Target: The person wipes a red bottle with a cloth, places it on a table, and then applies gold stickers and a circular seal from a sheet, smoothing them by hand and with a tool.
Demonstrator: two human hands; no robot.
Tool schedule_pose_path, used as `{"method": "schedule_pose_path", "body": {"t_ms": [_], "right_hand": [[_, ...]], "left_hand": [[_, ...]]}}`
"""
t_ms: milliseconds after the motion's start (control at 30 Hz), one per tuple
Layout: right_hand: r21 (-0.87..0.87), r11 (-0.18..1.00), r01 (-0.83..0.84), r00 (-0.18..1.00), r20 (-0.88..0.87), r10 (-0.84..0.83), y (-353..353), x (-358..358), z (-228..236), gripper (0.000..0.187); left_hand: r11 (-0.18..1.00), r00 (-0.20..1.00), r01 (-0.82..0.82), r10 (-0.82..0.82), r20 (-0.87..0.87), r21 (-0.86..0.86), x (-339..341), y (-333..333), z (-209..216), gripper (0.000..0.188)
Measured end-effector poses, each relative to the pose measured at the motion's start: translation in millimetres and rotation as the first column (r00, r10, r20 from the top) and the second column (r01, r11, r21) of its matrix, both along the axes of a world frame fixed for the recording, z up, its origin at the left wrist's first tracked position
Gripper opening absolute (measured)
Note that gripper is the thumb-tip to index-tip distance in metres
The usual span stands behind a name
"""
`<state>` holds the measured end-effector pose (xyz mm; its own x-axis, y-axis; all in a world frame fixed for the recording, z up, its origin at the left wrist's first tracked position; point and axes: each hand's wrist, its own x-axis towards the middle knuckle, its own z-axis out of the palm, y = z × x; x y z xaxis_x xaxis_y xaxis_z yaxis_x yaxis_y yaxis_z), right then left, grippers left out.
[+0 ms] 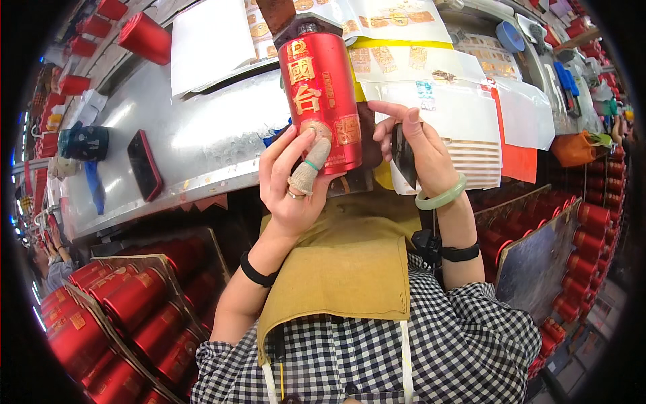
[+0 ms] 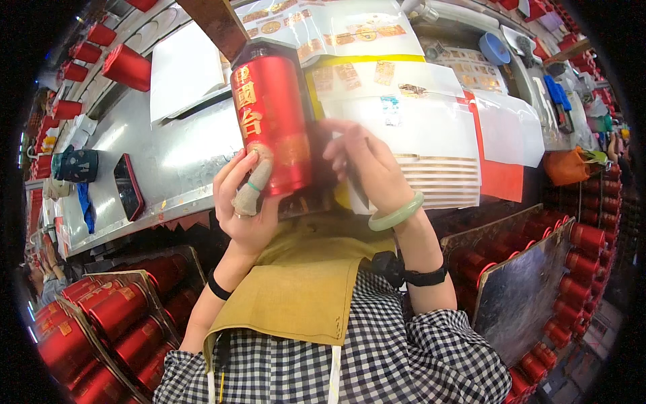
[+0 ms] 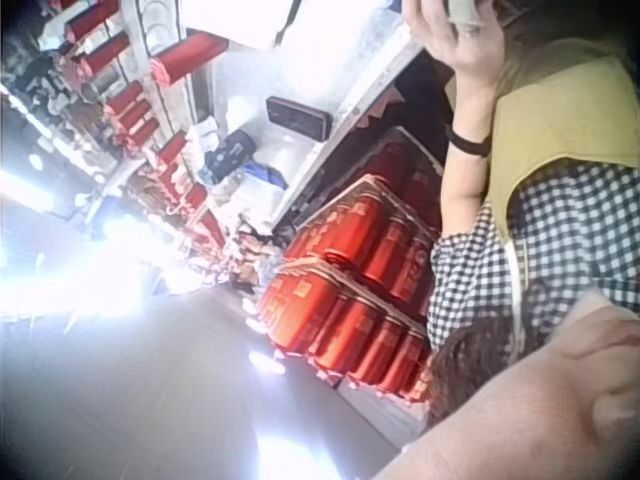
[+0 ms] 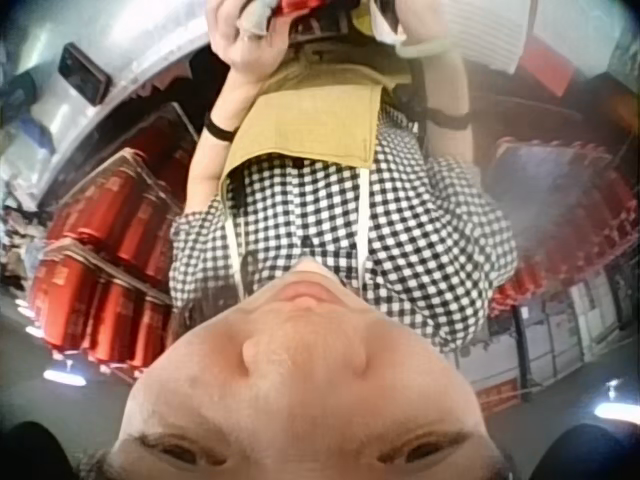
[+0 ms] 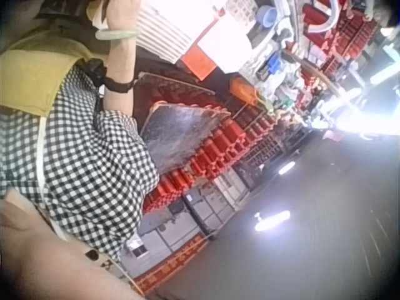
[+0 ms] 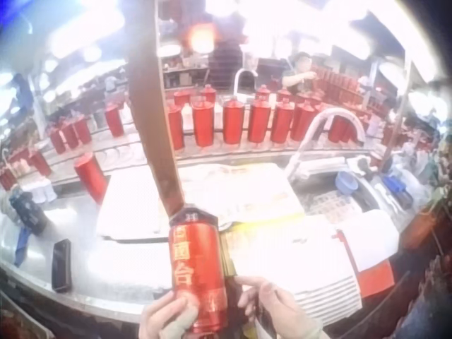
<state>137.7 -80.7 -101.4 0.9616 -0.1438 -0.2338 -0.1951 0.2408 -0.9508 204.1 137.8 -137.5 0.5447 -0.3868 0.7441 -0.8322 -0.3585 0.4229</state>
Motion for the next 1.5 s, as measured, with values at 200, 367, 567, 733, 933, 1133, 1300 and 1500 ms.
{"method": "schedule_pose_path", "body": {"t_ms": [200, 367, 567, 733, 933, 1133, 1300, 1500], "right_hand": [[0.037, 0.997, 0.063, 0.997, 0.047, -0.065, 6.4, 5.3, 9.7, 0.063], [-0.282, 0.960, -0.002, 0.996, 0.083, 0.027, -5.8, 8.3, 13.1, 0.056], [-0.617, 0.706, 0.347, 0.913, 0.394, -0.105, -2.4, 22.1, 22.0, 0.037], [-0.716, 0.492, 0.496, 0.707, 0.662, 0.250, 15.6, 25.1, 33.7, 0.023], [-0.777, 0.493, 0.392, 0.726, 0.590, 0.353, 25.7, 36.8, 38.0, 0.024], [-0.731, 0.455, 0.508, 0.517, 0.681, 0.518, 25.8, 27.1, 28.2, 0.019], [-0.732, 0.259, 0.631, 0.599, 0.671, 0.437, 3.5, 49.3, 33.4, 0.019], [-0.802, 0.482, 0.354, 0.493, 0.598, 0.633, 27.3, 4.0, 31.2, 0.029]], "left_hand": [[0.958, 0.991, -0.133, 0.134, 0.012, 0.253, -6.9, -11.5, 19.4, 0.053], [0.981, 0.994, 0.030, -0.049, 0.095, 0.190, 8.4, -3.0, 18.7, 0.055], [0.985, 1.000, -0.005, 0.002, 0.014, 0.175, 6.3, -6.5, 21.0, 0.074], [0.996, 0.986, 0.017, -0.002, -0.166, 0.088, 12.2, -11.0, 36.9, 0.086], [1.000, 0.957, -0.001, 0.007, -0.291, 0.020, 7.4, -6.2, 25.6, 0.102], [0.999, 0.940, 0.041, -0.026, -0.340, 0.035, 11.0, 0.0, 25.9, 0.105], [0.995, 0.906, 0.096, -0.078, -0.415, 0.022, 13.8, 7.1, 23.0, 0.105], [0.990, 0.871, 0.137, -0.128, -0.474, -0.015, 16.4, 10.8, 16.9, 0.102]]}}
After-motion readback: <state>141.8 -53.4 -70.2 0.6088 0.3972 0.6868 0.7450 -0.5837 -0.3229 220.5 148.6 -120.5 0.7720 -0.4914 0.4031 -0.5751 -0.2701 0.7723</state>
